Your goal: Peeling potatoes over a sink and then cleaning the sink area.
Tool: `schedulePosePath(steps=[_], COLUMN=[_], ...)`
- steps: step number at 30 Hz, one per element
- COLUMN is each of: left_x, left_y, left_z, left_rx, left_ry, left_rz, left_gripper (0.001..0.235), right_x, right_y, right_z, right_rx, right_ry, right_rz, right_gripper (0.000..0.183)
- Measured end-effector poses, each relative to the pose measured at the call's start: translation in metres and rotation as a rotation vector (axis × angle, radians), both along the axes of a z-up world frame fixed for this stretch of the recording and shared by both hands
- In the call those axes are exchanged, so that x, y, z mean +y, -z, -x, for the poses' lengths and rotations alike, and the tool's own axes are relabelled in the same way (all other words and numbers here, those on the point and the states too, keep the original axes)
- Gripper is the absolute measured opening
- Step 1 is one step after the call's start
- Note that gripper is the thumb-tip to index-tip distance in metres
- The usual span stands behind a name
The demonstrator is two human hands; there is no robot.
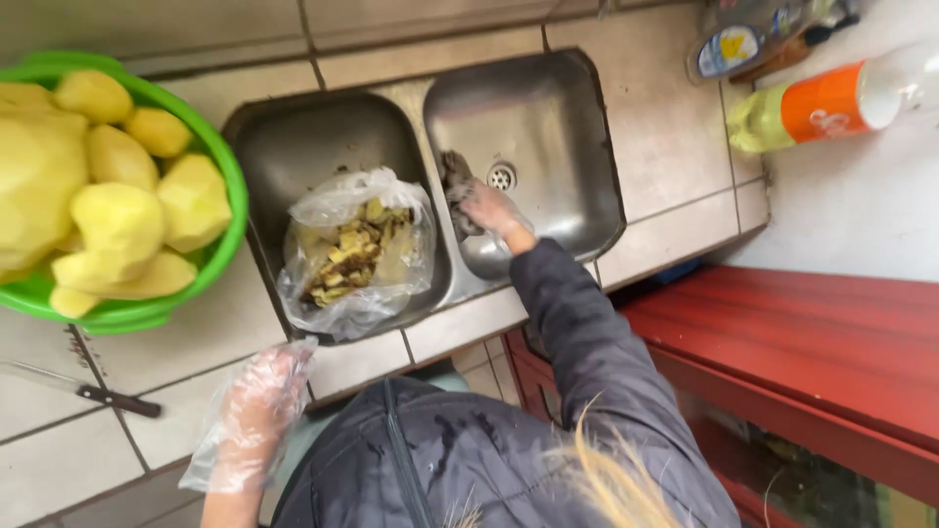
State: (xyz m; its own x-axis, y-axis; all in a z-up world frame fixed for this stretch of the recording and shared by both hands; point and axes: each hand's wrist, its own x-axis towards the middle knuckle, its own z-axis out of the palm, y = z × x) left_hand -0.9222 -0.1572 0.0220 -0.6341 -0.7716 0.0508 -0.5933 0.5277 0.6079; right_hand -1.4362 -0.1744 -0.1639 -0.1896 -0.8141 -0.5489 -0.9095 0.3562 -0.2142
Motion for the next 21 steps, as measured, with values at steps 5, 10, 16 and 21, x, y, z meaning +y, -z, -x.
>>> schedulePosePath(steps=[5,10,16,21], left_x=[0.008,0.01,0.038,0.039], left_y=[0.002,0.002,-0.004,-0.018], left_z=[-0.012,0.011,0.042,0.1], left_rx=[-0.129,-0.02,-0.066,-0.172], left_ry=[-0.006,-0.015,-0.045,-0.085], left_rz=[-0.031,-0.009,-0.041,-0.073], left_gripper=[0.026,0.025,0.028,0.028], right_x=[-0.012,-0.107,-0.149,-0.093], right_y=[-0.162,-0.013,0.063,0.093], right_z=[-0.09,-0.055,0.003,0.118], right_rx=[-0.506,0.174,0.623,0.251], right_ry=[0.421,0.015,-0.169,0.199], right_rz=[0.329,0.774,0.543,0.396], right_gripper=[0.056,0.065,0.073,0.078])
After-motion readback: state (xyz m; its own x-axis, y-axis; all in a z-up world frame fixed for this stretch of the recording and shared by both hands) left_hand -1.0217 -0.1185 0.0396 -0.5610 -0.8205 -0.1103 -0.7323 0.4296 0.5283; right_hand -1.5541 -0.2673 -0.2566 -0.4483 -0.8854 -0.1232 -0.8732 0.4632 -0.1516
